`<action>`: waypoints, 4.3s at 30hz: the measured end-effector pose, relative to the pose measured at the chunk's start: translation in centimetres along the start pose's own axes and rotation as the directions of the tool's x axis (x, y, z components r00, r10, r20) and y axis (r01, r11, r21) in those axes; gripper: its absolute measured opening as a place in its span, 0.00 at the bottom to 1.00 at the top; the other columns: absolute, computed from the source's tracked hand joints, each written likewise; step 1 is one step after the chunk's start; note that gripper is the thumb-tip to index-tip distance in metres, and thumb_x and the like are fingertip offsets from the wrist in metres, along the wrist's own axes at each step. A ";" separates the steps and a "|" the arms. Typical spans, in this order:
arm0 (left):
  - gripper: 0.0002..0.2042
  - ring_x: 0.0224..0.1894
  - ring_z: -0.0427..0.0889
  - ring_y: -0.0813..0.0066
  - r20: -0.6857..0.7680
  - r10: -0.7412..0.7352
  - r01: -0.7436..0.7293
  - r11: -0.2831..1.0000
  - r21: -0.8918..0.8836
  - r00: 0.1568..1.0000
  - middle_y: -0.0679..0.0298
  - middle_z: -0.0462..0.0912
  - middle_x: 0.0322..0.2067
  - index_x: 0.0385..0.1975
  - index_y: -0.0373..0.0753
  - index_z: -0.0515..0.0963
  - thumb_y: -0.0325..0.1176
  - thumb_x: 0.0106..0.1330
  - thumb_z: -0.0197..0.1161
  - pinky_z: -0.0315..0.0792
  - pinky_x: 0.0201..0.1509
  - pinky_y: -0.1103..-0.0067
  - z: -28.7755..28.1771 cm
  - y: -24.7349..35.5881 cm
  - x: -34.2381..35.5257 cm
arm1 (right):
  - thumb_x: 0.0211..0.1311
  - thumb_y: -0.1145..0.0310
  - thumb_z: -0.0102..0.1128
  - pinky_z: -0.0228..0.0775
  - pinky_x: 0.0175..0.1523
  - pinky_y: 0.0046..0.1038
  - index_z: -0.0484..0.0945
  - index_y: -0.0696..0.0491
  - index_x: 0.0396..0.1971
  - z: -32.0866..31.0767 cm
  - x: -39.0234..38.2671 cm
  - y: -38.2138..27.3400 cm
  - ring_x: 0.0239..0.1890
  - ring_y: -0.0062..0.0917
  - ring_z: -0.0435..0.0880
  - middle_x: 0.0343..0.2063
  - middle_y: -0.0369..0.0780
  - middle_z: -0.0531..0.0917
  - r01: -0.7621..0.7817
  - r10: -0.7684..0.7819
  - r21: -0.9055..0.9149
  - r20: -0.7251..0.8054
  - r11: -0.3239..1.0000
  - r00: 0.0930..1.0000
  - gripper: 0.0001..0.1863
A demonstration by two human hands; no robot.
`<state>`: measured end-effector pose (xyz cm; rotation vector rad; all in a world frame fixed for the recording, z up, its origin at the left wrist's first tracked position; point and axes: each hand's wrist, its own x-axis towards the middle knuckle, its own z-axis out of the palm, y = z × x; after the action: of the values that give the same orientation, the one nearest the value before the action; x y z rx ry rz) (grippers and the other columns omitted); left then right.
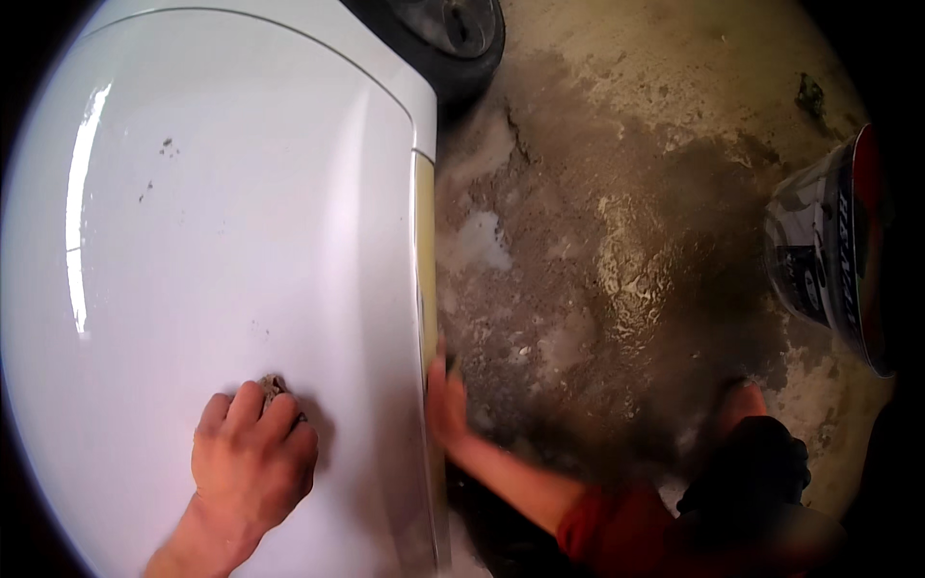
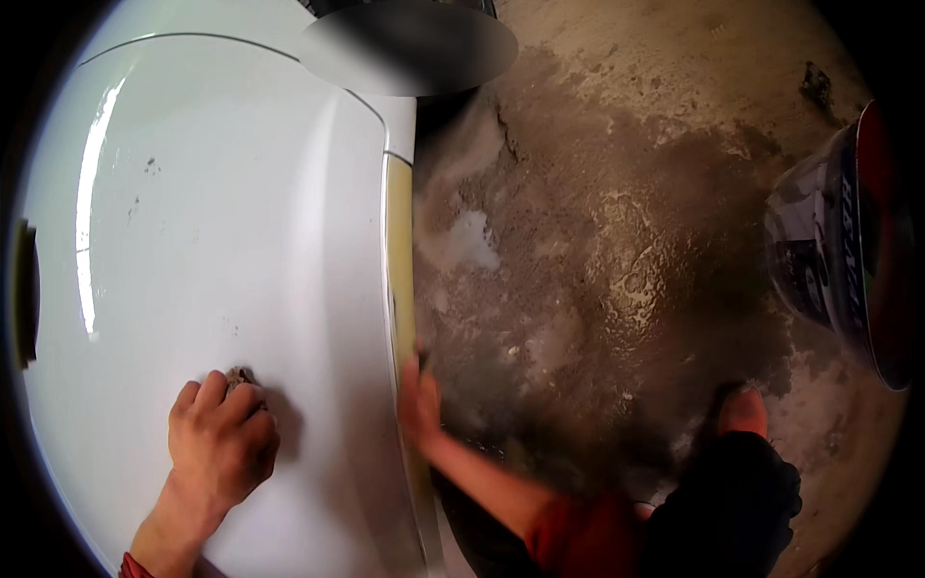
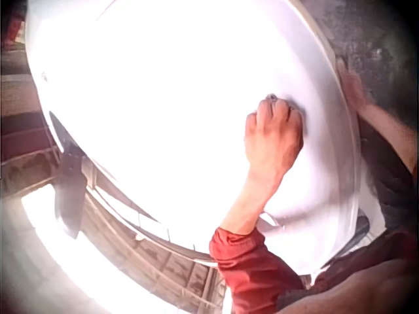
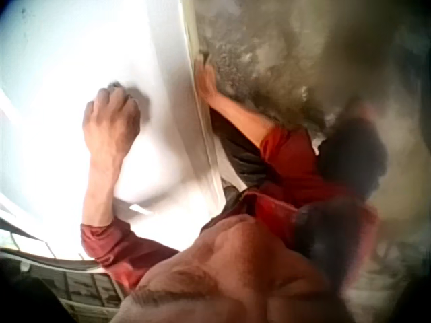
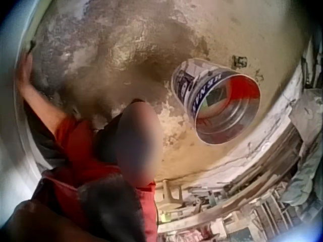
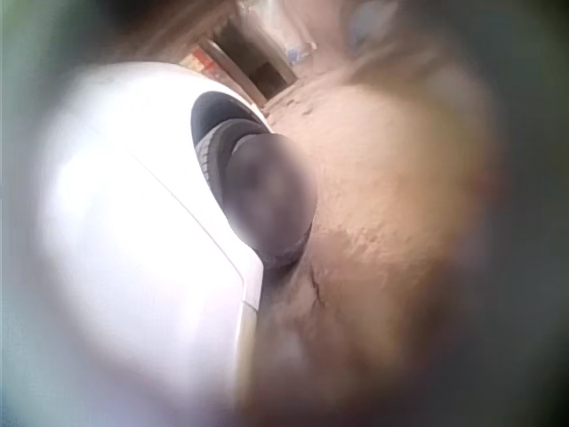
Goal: The person sands the lower edge of a white car's front fender using a sanding block and water from a bucket. They repeatedly dip a cloth into the bucket to wipe the sanded area and continue sanding along the seam between the fender and the bumper.
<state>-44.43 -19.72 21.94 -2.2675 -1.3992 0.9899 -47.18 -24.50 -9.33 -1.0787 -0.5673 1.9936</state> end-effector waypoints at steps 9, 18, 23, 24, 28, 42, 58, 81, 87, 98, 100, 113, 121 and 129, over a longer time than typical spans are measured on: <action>0.15 0.28 0.63 0.66 0.016 -0.003 0.002 1.000 0.021 1.000 0.67 0.61 0.21 0.10 0.46 0.61 0.23 0.35 0.64 0.52 0.26 0.72 -0.6 0.0 0.9 | 0.81 0.39 0.39 0.61 0.75 0.36 0.62 0.60 0.76 0.0 -0.4 5.5 0.72 0.39 0.73 0.70 0.52 0.74 0.003 0.001 0.070 -0.064 0.998 0.998 0.41; 0.15 0.29 0.64 0.66 0.010 -0.038 0.038 0.999 -0.010 0.999 0.68 0.62 0.21 0.09 0.46 0.62 0.23 0.36 0.65 0.54 0.26 0.72 -0.3 -0.3 0.8 | 0.81 0.39 0.45 0.62 0.73 0.37 0.68 0.69 0.69 -1.1 4.4 1.3 0.69 0.37 0.73 0.67 0.53 0.76 -0.105 0.105 0.134 0.011 0.985 0.994 0.43; 0.15 0.28 0.64 0.66 0.013 -0.036 0.036 0.999 0.006 0.999 0.68 0.62 0.21 0.09 0.46 0.62 0.22 0.36 0.65 0.54 0.26 0.72 0.0 0.0 0.6 | 0.81 0.40 0.44 0.64 0.72 0.38 0.76 0.68 0.62 -0.6 2.6 1.0 0.68 0.38 0.76 0.62 0.53 0.81 -0.278 0.279 0.265 0.033 0.923 0.960 0.40; 0.15 0.28 0.64 0.66 0.021 -0.037 0.037 0.999 -0.003 0.999 0.68 0.62 0.21 0.09 0.46 0.62 0.22 0.36 0.65 0.54 0.26 0.72 0.2 0.1 0.5 | 0.81 0.39 0.44 0.66 0.70 0.39 0.78 0.69 0.59 0.1 7.1 -0.6 0.66 0.38 0.77 0.60 0.54 0.82 -0.384 0.385 0.263 0.052 0.885 0.921 0.41; 0.15 0.28 0.63 0.66 0.005 -0.029 0.029 1.000 -0.013 1.000 0.68 0.61 0.21 0.09 0.46 0.61 0.23 0.36 0.64 0.53 0.26 0.72 0.2 -0.1 0.4 | 0.81 0.40 0.43 0.64 0.72 0.40 0.75 0.71 0.62 -0.4 9.8 -0.3 0.68 0.39 0.75 0.63 0.56 0.79 -0.317 0.303 0.265 0.091 0.911 0.949 0.42; 0.14 0.27 0.65 0.66 -0.018 -0.035 0.035 0.999 -0.026 0.999 0.69 0.65 0.23 0.11 0.46 0.63 0.23 0.35 0.65 0.55 0.25 0.72 -0.7 0.4 0.5 | 0.79 0.37 0.38 0.56 0.79 0.37 0.64 0.61 0.75 -0.4 2.4 3.9 0.75 0.46 0.69 0.71 0.55 0.73 -0.102 0.100 -0.031 -0.044 0.994 0.994 0.43; 0.14 0.30 0.68 0.65 -0.015 -0.086 0.087 0.983 0.164 0.996 0.66 0.68 0.27 0.19 0.46 0.68 0.23 0.40 0.69 0.58 0.28 0.71 1.5 -0.5 3.8 | 0.83 0.55 0.40 0.44 0.83 0.44 0.53 0.70 0.76 3.0 4.0 -3.0 0.80 0.55 0.54 0.77 0.63 0.57 0.139 -0.132 0.106 -0.072 0.985 0.989 0.36; 0.09 0.31 0.72 0.62 -0.013 -0.136 0.137 0.990 0.044 0.991 0.66 0.77 0.31 0.21 0.43 0.76 0.22 0.41 0.68 0.63 0.31 0.70 0.6 0.5 4.5 | 0.83 0.60 0.41 0.46 0.83 0.45 0.57 0.73 0.73 4.2 5.1 -4.4 0.77 0.59 0.58 0.73 0.65 0.61 0.329 -0.351 -0.158 -0.137 0.931 0.926 0.33; 0.10 0.31 0.71 0.63 0.016 -0.170 0.169 0.984 0.047 0.985 0.67 0.77 0.31 0.21 0.44 0.76 0.22 0.41 0.69 0.64 0.31 0.70 -0.7 0.3 3.8 | 0.83 0.61 0.40 0.49 0.82 0.40 0.58 0.71 0.73 3.8 6.0 -3.8 0.77 0.57 0.59 0.74 0.63 0.62 0.224 -0.212 0.253 -0.074 0.941 0.974 0.31; 0.11 0.32 0.71 0.64 -0.034 -0.081 0.083 0.995 0.060 0.996 0.66 0.73 0.30 0.18 0.45 0.71 0.23 0.40 0.68 0.59 0.28 0.70 1.1 -0.3 5.2 | 0.82 0.44 0.36 0.70 0.62 0.44 0.73 0.64 0.61 1.3 6.2 0.6 0.55 0.48 0.82 0.50 0.57 0.83 -0.015 0.013 -0.098 -0.011 0.995 1.000 0.35; 0.11 0.33 0.72 0.64 -0.022 -0.089 0.091 0.993 0.072 0.996 0.66 0.73 0.30 0.18 0.45 0.71 0.24 0.40 0.68 0.59 0.28 0.71 0.7 -0.3 4.9 | 0.82 0.38 0.35 0.72 0.56 0.46 0.75 0.64 0.57 1.4 3.4 2.9 0.50 0.45 0.84 0.46 0.56 0.84 0.077 -0.070 0.038 -0.150 0.996 0.986 0.39; 0.06 0.38 0.74 0.65 -0.028 -0.053 0.055 0.996 0.069 0.998 0.67 0.75 0.30 0.19 0.45 0.78 0.30 0.49 0.71 0.66 0.33 0.70 0.9 -0.8 5.1 | 0.84 0.41 0.39 0.70 0.71 0.42 0.72 0.64 0.66 -3.9 3.0 6.8 0.66 0.37 0.78 0.64 0.48 0.80 -0.465 0.426 0.300 0.189 0.833 0.885 0.38; 0.08 0.43 0.76 0.61 -0.063 -0.137 0.132 0.988 -0.077 0.989 0.63 0.79 0.32 0.24 0.42 0.84 0.39 0.56 0.70 0.73 0.38 0.66 -1.4 -3.6 6.1 | 0.78 0.48 0.55 0.74 0.67 0.48 0.78 0.53 0.62 -14.0 2.7 -12.5 0.61 0.36 0.83 0.57 0.42 0.84 -0.602 0.184 0.574 0.621 0.555 0.762 0.26; 0.14 0.48 0.82 0.56 -0.066 -0.285 0.173 0.734 -0.656 0.956 0.52 0.82 0.43 0.41 0.40 0.89 0.41 0.61 0.69 0.79 0.52 0.66 -7.5 1.3 8.3 | 0.78 0.63 0.51 0.78 0.60 0.48 0.78 0.61 0.56 -20.7 1.1 -19.9 0.51 0.39 0.87 0.51 0.48 0.86 -0.342 0.315 0.236 0.147 0.909 0.938 0.19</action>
<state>-35.98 -12.32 23.31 -2.4366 -2.1257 0.2269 -21.70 -11.43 -7.48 -0.9579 -0.1726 2.3523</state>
